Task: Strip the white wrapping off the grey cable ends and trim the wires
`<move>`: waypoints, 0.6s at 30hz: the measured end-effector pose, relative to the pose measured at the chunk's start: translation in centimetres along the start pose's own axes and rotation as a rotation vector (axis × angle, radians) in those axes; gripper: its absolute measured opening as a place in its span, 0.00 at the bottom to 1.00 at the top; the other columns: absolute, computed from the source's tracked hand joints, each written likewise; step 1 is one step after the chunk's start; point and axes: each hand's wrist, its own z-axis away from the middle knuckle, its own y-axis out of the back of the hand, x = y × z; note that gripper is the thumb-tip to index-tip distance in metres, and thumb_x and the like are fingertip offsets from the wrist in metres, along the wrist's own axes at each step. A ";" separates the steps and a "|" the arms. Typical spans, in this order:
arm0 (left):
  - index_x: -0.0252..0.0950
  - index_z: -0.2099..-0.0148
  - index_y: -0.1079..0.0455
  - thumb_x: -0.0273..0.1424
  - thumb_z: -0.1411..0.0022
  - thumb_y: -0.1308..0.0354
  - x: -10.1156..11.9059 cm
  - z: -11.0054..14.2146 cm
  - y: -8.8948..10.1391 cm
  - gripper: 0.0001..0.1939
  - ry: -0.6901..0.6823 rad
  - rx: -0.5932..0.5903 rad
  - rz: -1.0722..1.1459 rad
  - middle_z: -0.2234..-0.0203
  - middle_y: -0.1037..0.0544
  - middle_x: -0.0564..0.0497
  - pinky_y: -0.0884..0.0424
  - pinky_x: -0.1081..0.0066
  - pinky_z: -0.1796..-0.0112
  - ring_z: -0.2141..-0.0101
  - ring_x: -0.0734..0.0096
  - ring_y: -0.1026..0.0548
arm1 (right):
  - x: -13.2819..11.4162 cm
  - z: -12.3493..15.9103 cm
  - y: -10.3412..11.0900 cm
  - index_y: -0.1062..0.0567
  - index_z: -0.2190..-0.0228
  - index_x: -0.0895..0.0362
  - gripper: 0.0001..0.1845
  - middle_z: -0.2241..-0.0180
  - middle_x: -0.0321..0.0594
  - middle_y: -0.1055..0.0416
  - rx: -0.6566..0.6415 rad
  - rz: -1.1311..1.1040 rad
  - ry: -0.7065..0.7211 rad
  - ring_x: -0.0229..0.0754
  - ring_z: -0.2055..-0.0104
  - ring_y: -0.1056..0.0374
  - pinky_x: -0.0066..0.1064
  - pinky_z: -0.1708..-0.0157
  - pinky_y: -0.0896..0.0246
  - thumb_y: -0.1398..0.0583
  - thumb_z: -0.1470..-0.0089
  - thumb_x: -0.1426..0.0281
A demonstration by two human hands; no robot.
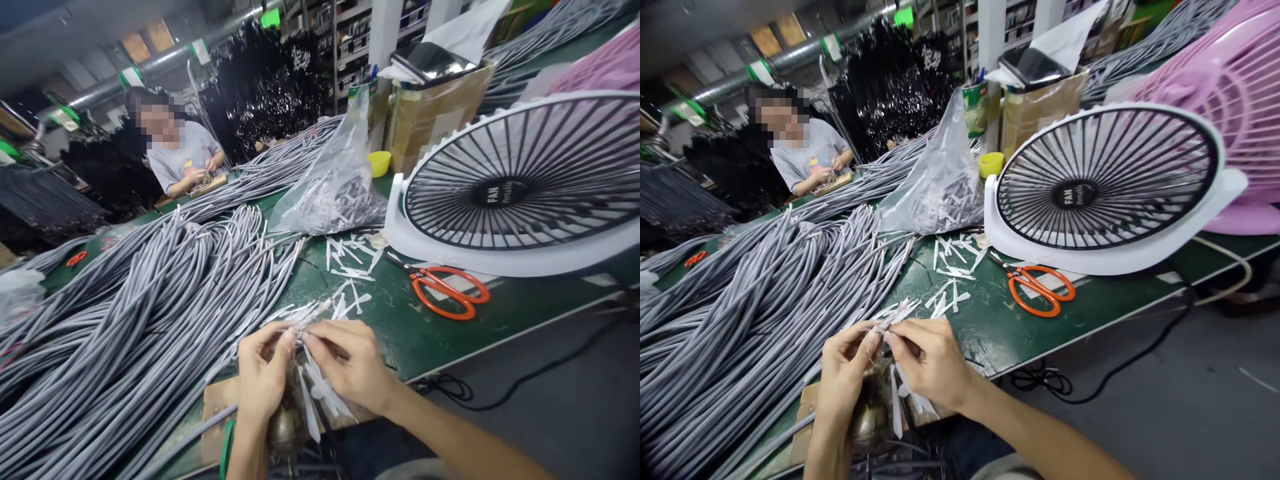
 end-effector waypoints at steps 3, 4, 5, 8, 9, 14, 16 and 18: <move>0.30 0.70 0.22 0.41 0.47 0.40 0.3 -0.2 0.0 0.17 0.005 -0.048 0.010 0.81 0.22 0.47 0.26 0.73 0.74 0.77 0.66 0.24 | -0.2 -0.2 0.0 0.27 0.78 0.59 0.14 0.83 0.35 0.30 -0.034 -0.136 -0.176 0.33 0.83 0.37 0.21 0.82 0.42 0.47 0.43 0.72; 0.30 0.69 0.22 0.41 0.46 0.41 0.3 -0.3 0.0 0.17 -0.005 -0.061 0.000 0.80 0.22 0.47 0.26 0.73 0.74 0.76 0.66 0.23 | -0.3 -0.2 0.1 0.27 0.78 0.59 0.14 0.83 0.35 0.30 -0.032 -0.170 -0.212 0.33 0.83 0.37 0.21 0.83 0.42 0.47 0.44 0.72; 0.31 0.69 0.22 0.41 0.45 0.41 0.2 -0.3 0.0 0.17 -0.018 -0.076 -0.009 0.79 0.21 0.47 0.26 0.73 0.72 0.75 0.66 0.23 | -0.3 -0.2 0.1 0.27 0.79 0.59 0.15 0.83 0.35 0.30 -0.026 -0.190 -0.231 0.33 0.83 0.36 0.21 0.83 0.43 0.47 0.44 0.71; 0.31 0.68 0.22 0.41 0.43 0.42 -0.3 -0.2 0.2 0.17 -0.027 -0.094 -0.016 0.76 0.20 0.47 0.27 0.75 0.70 0.73 0.67 0.23 | -0.3 -0.2 0.1 0.27 0.78 0.59 0.14 0.83 0.35 0.30 0.019 -0.132 -0.162 0.33 0.84 0.37 0.21 0.84 0.43 0.47 0.43 0.72; 0.31 0.68 0.22 0.41 0.43 0.42 -0.4 -0.2 0.2 0.17 -0.017 -0.088 -0.006 0.76 0.21 0.47 0.27 0.75 0.71 0.73 0.68 0.23 | -0.3 -0.1 0.1 0.27 0.78 0.59 0.14 0.84 0.35 0.30 0.041 -0.080 -0.095 0.33 0.84 0.37 0.22 0.83 0.43 0.46 0.43 0.73; 0.30 0.71 0.24 0.43 0.46 0.40 -0.3 0.2 0.2 0.18 0.006 -0.019 0.075 0.79 0.22 0.48 0.28 0.76 0.74 0.76 0.70 0.25 | -0.1 0.2 -0.2 0.27 0.74 0.59 0.11 0.81 0.39 0.27 0.082 0.089 0.243 0.36 0.81 0.32 0.26 0.78 0.39 0.46 0.43 0.77; 0.30 0.73 0.24 0.42 0.48 0.38 0.0 0.2 0.1 0.17 -0.009 0.020 0.095 0.80 0.22 0.48 0.27 0.76 0.74 0.77 0.69 0.24 | 0.0 0.3 -0.4 0.27 0.73 0.59 0.10 0.81 0.39 0.26 0.077 0.099 0.296 0.36 0.82 0.33 0.26 0.79 0.39 0.46 0.43 0.77; 0.31 0.74 0.25 0.41 0.48 0.38 0.2 0.3 0.0 0.16 -0.031 0.054 0.097 0.81 0.22 0.48 0.27 0.75 0.74 0.77 0.68 0.24 | 0.0 0.3 -0.5 0.27 0.72 0.58 0.09 0.81 0.37 0.27 0.074 0.127 0.290 0.35 0.82 0.33 0.26 0.79 0.40 0.46 0.43 0.77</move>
